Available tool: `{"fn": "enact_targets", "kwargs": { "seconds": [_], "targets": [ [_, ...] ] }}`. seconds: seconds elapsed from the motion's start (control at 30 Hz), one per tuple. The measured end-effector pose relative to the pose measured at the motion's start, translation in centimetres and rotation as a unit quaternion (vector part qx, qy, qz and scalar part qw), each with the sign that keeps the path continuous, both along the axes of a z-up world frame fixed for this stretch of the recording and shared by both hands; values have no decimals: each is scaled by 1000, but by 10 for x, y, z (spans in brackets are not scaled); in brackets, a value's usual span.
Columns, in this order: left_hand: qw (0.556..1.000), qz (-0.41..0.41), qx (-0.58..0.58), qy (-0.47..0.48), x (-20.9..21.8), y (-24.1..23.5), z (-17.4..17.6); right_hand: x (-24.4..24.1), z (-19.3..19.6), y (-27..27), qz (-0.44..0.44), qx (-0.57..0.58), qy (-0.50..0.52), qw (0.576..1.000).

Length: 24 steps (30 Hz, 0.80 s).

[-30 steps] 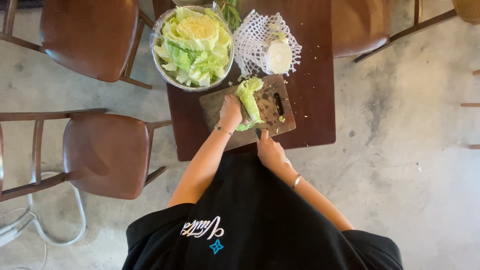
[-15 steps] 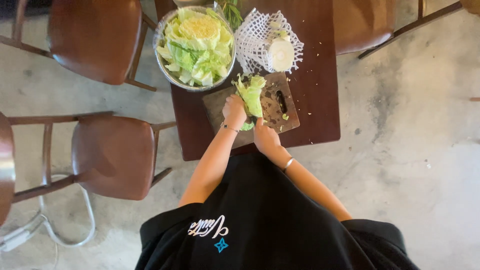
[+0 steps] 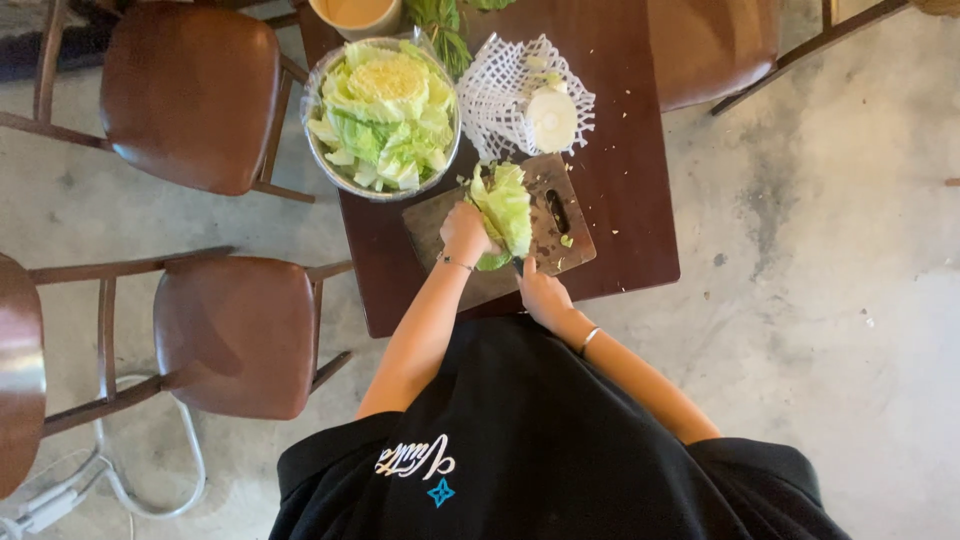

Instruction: Cutting a head of cabbage into slices on a wooden cutting board and placing them into a bowl.

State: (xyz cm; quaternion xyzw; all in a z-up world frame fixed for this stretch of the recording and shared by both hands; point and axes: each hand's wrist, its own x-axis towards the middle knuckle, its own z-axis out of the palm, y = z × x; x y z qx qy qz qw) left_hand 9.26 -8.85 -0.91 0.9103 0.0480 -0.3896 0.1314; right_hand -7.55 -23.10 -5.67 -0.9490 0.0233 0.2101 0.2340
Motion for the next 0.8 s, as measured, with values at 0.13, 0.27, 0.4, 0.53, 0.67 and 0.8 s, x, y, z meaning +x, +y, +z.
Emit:
{"fn": "enact_targets", "kwargs": {
  "seconds": [0.13,0.27,0.4,0.53,0.67,0.8],
  "targets": [
    [1000,-8,5,-13,-6,2,1,1,-22,3,9,-1,-32,999],
    [996,-5,-20,-83,-19,-2,10,11,-18,1,8,-29,-19,999],
    [975,-42,-37,-213,-51,4,-10,12,-4,4,29,-54,1,998],
    [940,-1,-94,-329,-63,14,-13,1,-14,-14,46,-57,15,997],
    [949,60,-167,-260,-48,38,-5,-7,-5,-32,75,-94,64,991],
    [945,156,-226,-177,-52,63,-10,-4,-3,-46,64,-63,103,991]
  ]
}}
